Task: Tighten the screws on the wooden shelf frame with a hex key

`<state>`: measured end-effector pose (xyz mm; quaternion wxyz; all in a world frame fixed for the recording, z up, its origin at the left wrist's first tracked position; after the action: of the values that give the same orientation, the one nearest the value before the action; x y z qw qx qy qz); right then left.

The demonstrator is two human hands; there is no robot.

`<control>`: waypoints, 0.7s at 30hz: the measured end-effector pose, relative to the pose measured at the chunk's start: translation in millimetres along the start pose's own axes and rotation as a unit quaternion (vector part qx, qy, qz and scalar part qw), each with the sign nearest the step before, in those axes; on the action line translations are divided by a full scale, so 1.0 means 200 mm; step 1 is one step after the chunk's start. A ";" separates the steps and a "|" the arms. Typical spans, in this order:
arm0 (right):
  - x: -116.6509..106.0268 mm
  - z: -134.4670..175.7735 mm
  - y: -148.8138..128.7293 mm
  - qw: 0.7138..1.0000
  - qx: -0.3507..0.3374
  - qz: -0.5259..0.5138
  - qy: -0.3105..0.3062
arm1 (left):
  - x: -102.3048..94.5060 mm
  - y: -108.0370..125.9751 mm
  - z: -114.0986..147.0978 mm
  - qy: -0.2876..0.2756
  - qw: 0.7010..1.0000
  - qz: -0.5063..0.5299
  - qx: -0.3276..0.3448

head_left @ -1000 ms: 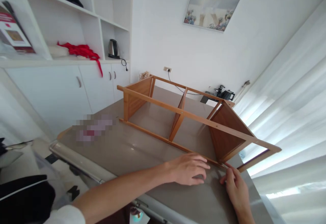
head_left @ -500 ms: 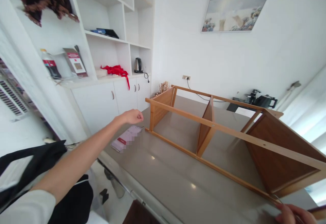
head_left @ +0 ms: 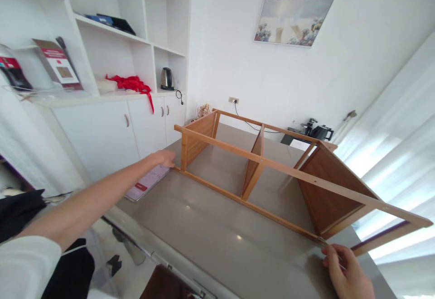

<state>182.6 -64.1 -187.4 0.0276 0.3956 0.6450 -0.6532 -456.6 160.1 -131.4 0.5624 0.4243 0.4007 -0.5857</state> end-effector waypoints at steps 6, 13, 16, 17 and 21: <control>0.01 0.00 0.01 1.000 -0.010 -0.008 -0.004 | -0.10 -0.13 0.03 0.016 0.997 0.077 0.010; -0.05 0.06 -0.06 0.995 -0.049 -0.032 0.083 | -0.10 -0.17 0.16 0.021 0.972 0.231 0.050; -0.12 0.10 -0.06 0.981 -0.070 -0.062 0.172 | -0.07 -0.12 0.19 0.104 0.944 0.312 0.029; -0.14 0.11 -0.05 0.973 -0.075 -0.076 0.206 | -0.06 -0.10 0.20 0.141 0.928 0.343 0.020; -0.18 0.11 -0.01 0.942 -0.086 -0.150 0.289 | -0.01 0.03 0.24 0.252 0.854 0.455 -0.014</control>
<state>196.5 -99.9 -168.6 -0.2237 0.4622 0.7310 -0.4494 -452.9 114.7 -115.1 0.6519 0.6844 0.2992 -0.1309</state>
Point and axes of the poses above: each hand's wrist, its own z-axis away from the middle knuckle, its own x-axis out of the palm, y = z × x, the point moved 5 cm from there along -z, towards the middle knuckle, and after that the axes turned 14 degrees about -z, right-handed, at the moved point
